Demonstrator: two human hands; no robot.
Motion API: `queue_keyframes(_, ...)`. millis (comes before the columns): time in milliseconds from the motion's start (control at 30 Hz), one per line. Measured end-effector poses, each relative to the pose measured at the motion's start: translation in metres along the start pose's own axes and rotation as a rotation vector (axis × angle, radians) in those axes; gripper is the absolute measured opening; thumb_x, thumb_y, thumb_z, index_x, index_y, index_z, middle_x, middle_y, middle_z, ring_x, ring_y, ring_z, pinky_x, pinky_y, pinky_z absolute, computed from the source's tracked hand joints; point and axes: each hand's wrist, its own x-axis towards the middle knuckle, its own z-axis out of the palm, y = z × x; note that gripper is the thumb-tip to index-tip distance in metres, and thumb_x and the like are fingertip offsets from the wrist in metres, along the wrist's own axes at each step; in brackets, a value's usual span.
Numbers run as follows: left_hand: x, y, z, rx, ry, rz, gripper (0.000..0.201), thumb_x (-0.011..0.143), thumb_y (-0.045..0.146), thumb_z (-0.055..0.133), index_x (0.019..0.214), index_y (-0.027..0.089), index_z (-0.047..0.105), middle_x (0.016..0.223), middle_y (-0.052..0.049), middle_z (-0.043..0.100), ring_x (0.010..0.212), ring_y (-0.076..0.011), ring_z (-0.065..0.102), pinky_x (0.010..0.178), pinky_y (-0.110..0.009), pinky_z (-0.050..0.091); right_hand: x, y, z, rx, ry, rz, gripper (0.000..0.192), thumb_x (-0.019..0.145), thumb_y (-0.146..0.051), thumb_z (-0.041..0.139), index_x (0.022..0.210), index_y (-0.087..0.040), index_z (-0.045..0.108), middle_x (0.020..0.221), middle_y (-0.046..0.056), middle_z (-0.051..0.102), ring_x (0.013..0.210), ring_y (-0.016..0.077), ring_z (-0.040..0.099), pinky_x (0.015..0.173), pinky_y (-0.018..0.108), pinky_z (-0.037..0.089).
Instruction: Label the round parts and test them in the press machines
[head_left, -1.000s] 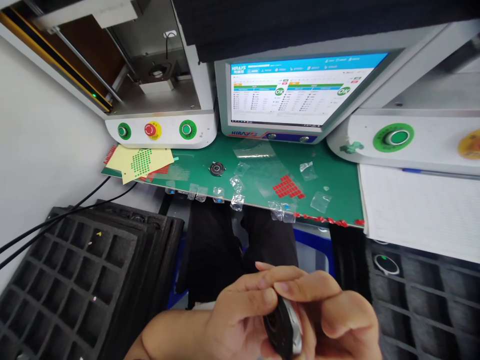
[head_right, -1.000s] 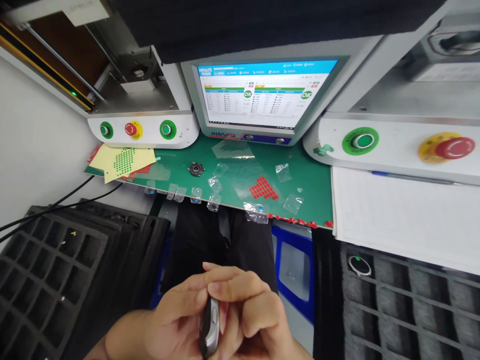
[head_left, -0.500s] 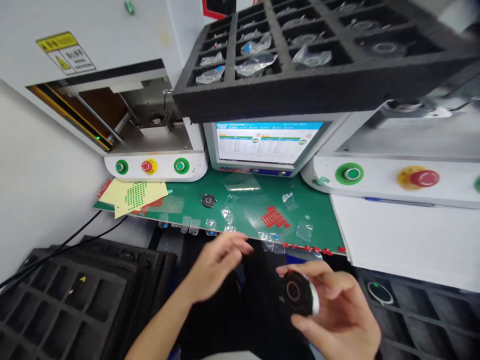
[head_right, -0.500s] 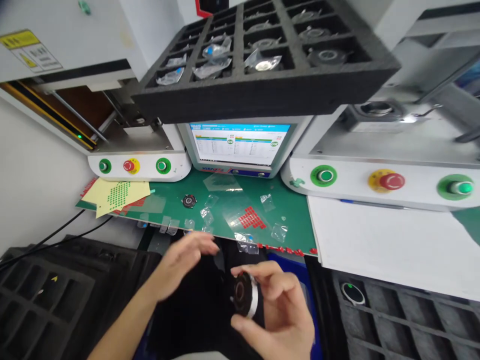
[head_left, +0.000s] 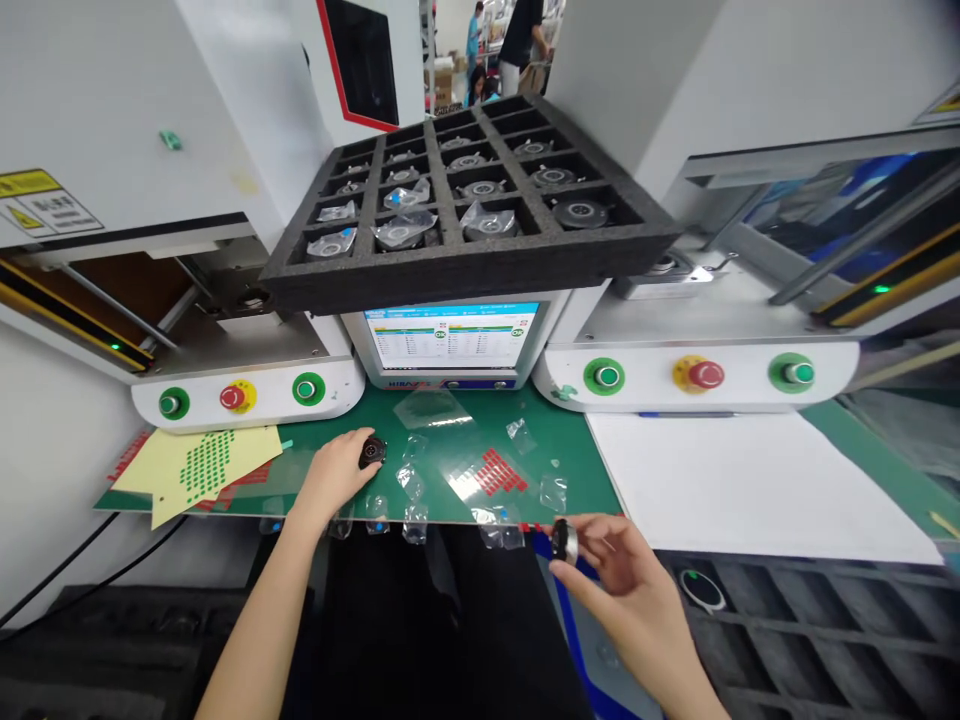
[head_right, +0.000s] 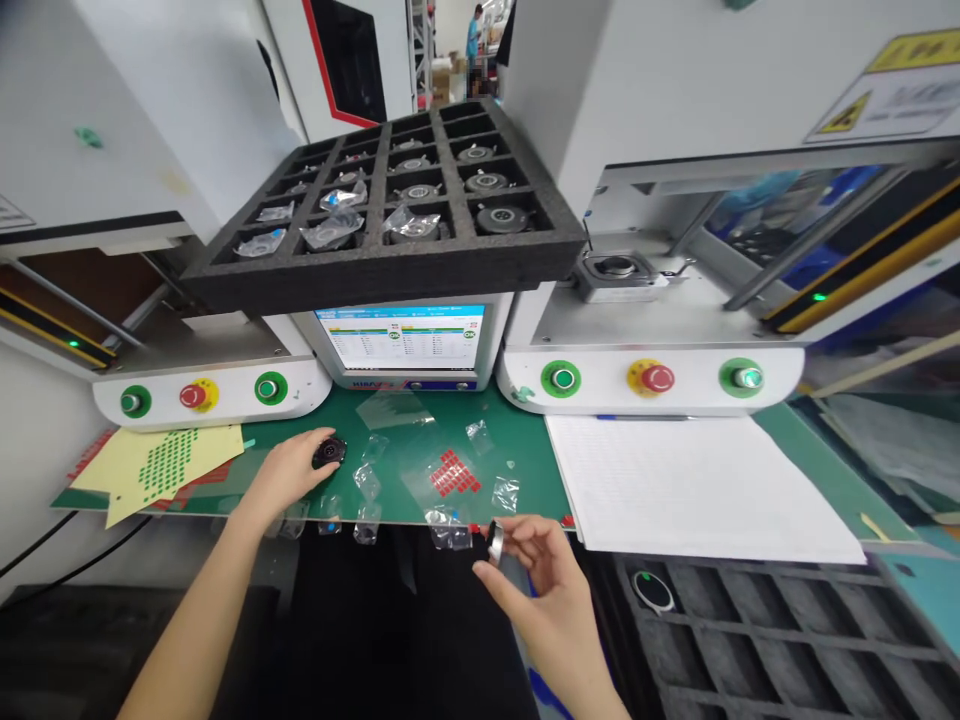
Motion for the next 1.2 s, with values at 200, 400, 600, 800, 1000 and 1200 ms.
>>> queue_keyframes(200,0.008,0.015,0.008,-0.632,0.028,-0.115,0.053,0.080,0.044,0.050,0.122,0.013,0.055,0.111,-0.014,0.067,0.097,-0.0256,0.067,0.088,-0.042,0.056,0.037,0.007,0.000,-0.453,-0.045,-0.109,0.036,0.071,-0.044,0.073,0.089,-0.022,0.051,0.089,0.006,0.066,0.078,0.0204,0.067,0.071,0.034,0.056)
queue_keyframes(400,0.012,0.059,0.037,-0.966,-0.078,-0.231,0.030,0.080,0.037,0.051,0.095,0.012,0.059,0.097,-0.014,0.070,0.087,-0.0233,0.071,0.081,-0.037,0.058,0.085,0.008,0.028,-0.974,-0.359,-0.361,0.022,0.078,-0.027,0.067,0.091,-0.022,0.050,0.088,0.003,0.062,0.076,0.0203,0.065,0.062,0.030,0.048)
queue_keyframes(600,0.027,0.070,0.066,-0.707,0.066,-0.264,0.010,0.078,0.024,0.061,0.076,0.016,0.054,0.073,-0.005,0.067,0.070,-0.0174,0.067,0.064,-0.026,0.053,0.122,0.010,0.054,-1.270,-0.648,-0.395,0.029,0.080,-0.026,0.071,0.100,-0.016,0.052,0.099,0.007,0.064,0.085,0.0222,0.065,0.068,0.030,0.047)
queue_keyframes(800,0.019,0.071,0.069,-0.289,0.180,-0.209,0.017,0.079,0.021,0.063,0.080,0.020,0.045,0.073,-0.003,0.065,0.073,-0.0215,0.067,0.069,-0.030,0.048,0.129,0.014,0.066,-1.291,-0.740,-0.498,0.033,0.075,-0.022,0.075,0.102,-0.014,0.057,0.095,0.009,0.067,0.089,0.0264,0.064,0.071,0.033,0.048)
queue_keyframes(1000,0.022,0.083,0.043,0.078,0.191,-0.140,0.015,0.075,0.025,0.066,0.069,0.018,0.054,0.067,-0.008,0.065,0.070,-0.0284,0.065,0.064,-0.033,0.042,0.130,0.010,0.057,-1.249,-0.735,-0.644,0.026,0.077,-0.024,0.073,0.097,-0.015,0.060,0.101,0.010,0.068,0.093,0.0257,0.064,0.074,0.033,0.050)
queue_keyframes(1200,0.061,0.030,-0.062,0.195,0.432,-0.206,0.028,0.090,0.034,0.048,0.073,0.017,0.064,0.075,-0.003,0.068,0.075,-0.0174,0.062,0.069,-0.026,0.040,0.192,-0.022,-0.037,-1.058,-0.060,-1.193,0.026,0.093,-0.035,0.051,0.072,-0.019,0.056,0.064,0.003,0.064,0.057,0.0124,0.058,0.053,0.023,0.041)
